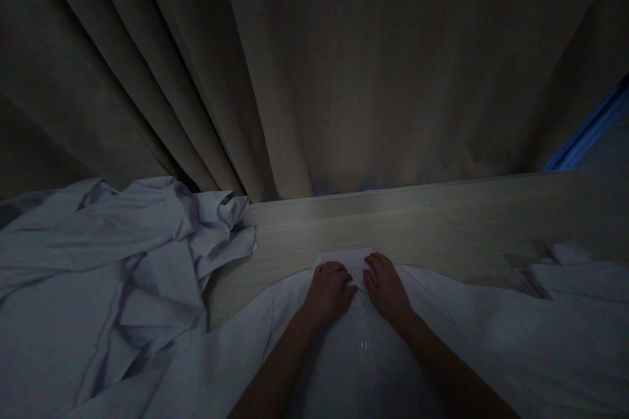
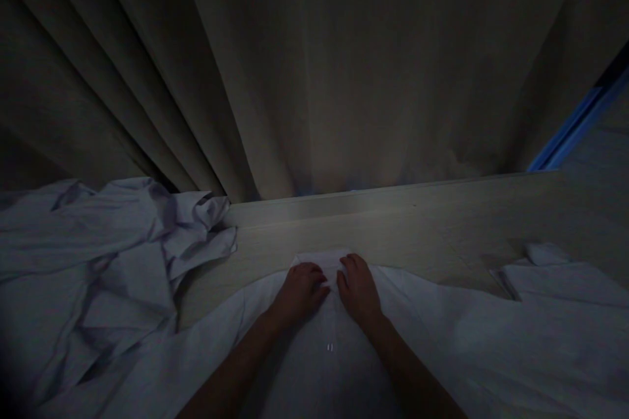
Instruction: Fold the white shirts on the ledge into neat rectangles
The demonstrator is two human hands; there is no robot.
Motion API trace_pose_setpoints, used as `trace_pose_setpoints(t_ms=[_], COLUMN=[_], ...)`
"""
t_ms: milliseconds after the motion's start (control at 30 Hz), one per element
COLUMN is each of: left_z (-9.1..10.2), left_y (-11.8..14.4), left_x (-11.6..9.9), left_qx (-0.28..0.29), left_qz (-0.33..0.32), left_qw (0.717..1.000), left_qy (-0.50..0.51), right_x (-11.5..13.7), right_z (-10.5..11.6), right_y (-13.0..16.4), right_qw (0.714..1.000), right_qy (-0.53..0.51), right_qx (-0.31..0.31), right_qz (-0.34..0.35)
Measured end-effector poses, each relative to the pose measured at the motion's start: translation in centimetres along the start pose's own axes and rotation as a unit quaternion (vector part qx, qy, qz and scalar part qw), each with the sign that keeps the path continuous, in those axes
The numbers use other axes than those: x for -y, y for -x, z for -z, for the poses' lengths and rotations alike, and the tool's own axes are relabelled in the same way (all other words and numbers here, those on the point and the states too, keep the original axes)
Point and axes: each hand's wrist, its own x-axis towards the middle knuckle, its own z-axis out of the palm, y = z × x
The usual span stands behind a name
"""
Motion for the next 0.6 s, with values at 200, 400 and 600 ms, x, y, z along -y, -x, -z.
trace_pose_setpoints(t_ms=[200, 400, 600], left_z=[0.0, -0.5, -0.5], left_y=[-1.2, -1.5, -0.7], left_x=[-0.2, -0.7, -0.4], left_qx=[-0.003, -0.035, -0.028], left_qz=[0.060, 0.091, 0.027], left_qw=[0.998, 0.993, 0.996], left_qy=[-0.030, -0.062, -0.078], right_x=[0.2, 0.2, 1.1], right_z=[0.3, 0.3, 0.8], right_y=[0.1, 0.1, 0.6], right_qw=[1.000, 1.000, 0.991], right_qy=[0.007, 0.009, 0.019], right_qx=[-0.001, -0.017, 0.017], right_qz=[0.013, 0.021, 0.131])
